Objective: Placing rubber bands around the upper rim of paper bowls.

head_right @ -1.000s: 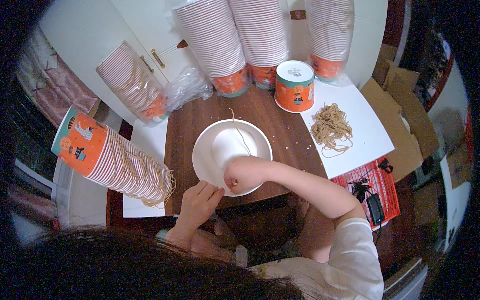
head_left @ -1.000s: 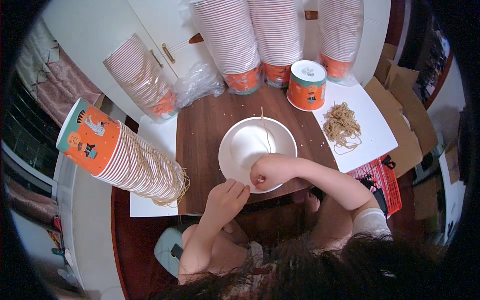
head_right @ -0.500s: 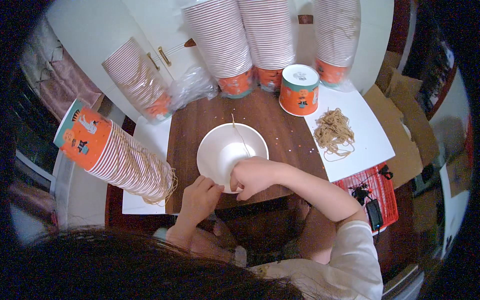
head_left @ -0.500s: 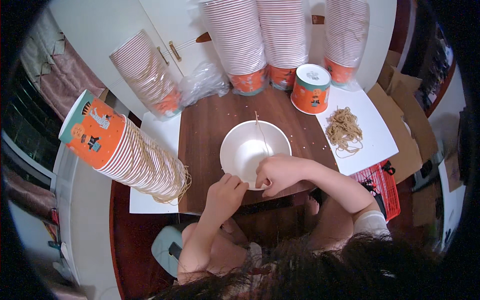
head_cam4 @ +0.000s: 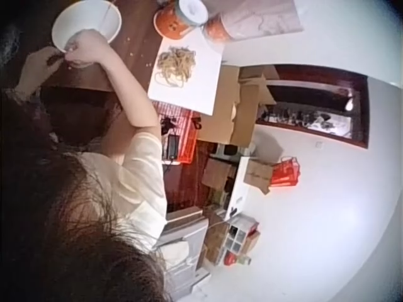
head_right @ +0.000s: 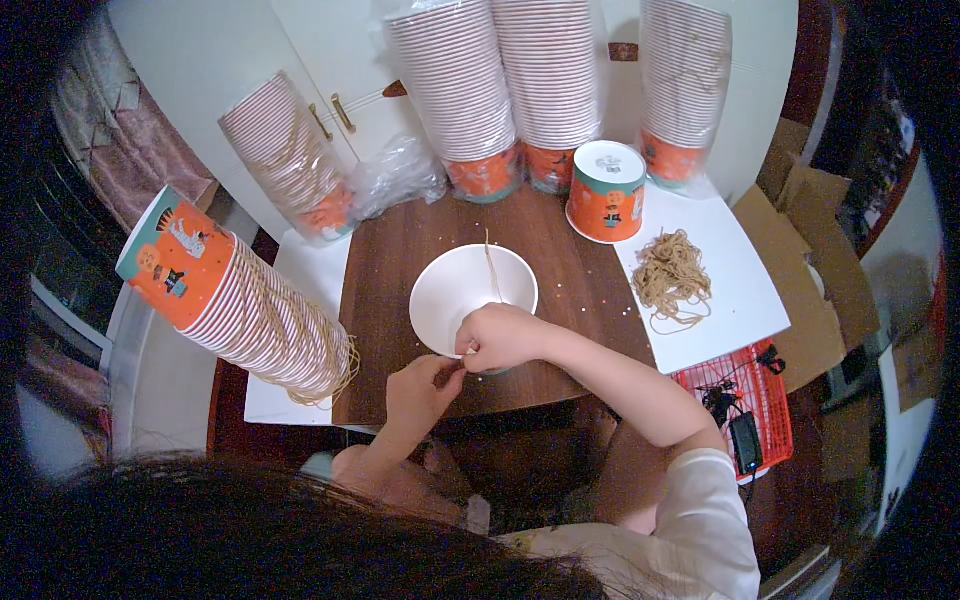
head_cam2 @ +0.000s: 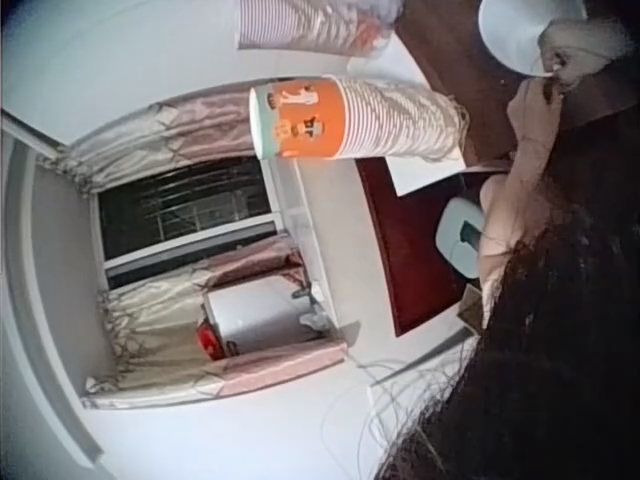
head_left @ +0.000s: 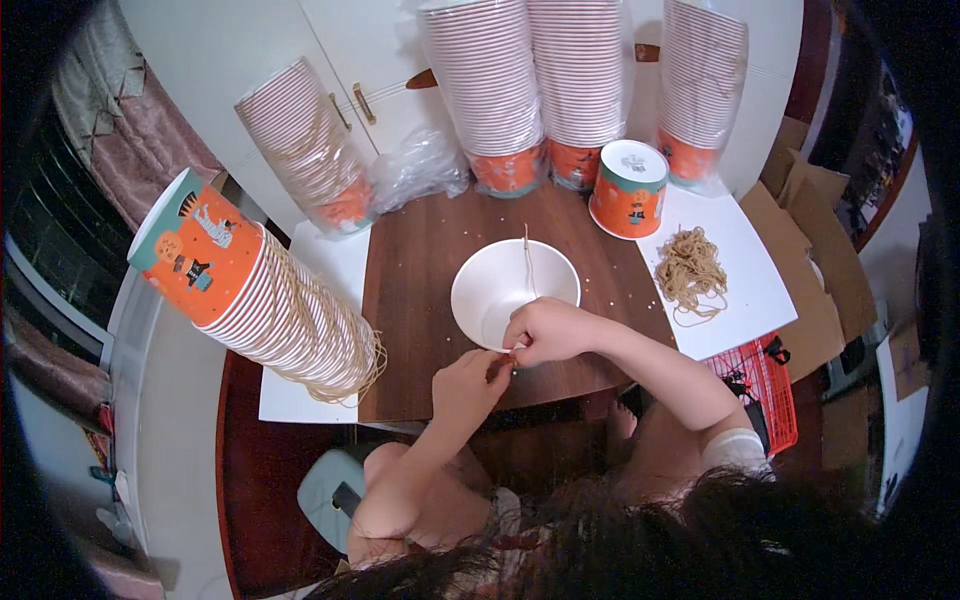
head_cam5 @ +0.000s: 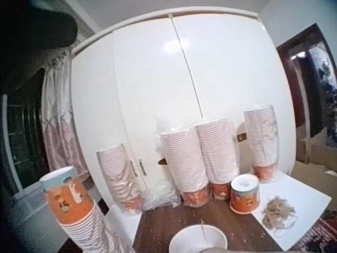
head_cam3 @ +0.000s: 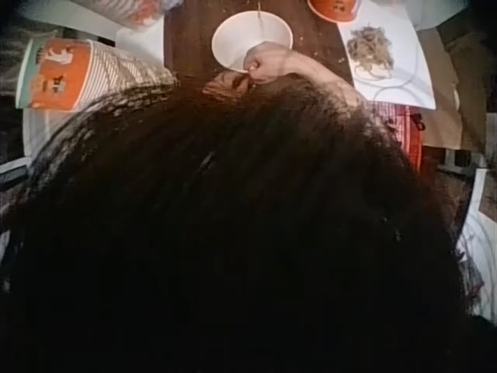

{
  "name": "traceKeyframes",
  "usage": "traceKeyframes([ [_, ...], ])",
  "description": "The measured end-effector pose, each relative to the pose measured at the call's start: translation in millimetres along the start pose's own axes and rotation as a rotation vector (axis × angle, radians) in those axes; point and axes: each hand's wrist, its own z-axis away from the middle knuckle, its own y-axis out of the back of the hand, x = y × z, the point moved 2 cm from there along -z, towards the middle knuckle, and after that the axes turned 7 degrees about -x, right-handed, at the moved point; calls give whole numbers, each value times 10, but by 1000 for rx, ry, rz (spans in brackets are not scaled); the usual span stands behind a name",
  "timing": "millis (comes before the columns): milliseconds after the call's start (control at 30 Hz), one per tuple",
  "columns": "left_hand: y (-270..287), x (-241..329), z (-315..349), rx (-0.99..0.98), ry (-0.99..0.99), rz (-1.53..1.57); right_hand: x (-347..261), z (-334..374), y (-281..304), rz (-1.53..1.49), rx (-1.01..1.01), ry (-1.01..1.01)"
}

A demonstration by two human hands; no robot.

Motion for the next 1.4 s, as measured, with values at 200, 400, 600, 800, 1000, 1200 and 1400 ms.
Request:
traceKeyframes([
  [200,-82,-32,17,106,3,-136,-9,1,0,14,6,-63],
  [400,-84,-14,-4,174,-20,-136,-25,0,7,-55,11,-130],
  [600,-54,-24,-30,179,-20,-64,-29,31,20,-99,1,-157],
  [800,-30,-21,-32,149,66,28,-25,49,35,-133,31,-132],
  [1000,-106,-69,-2,142,270,334,-19,-4,-17,-73,86,-99],
  [1200,-203,-171,1,112,365,457,-36,-25,-18,-50,6,-214],
  [1400,-177,-161,1,103,363,439,-38,-25,-5,-67,-4,-216],
])
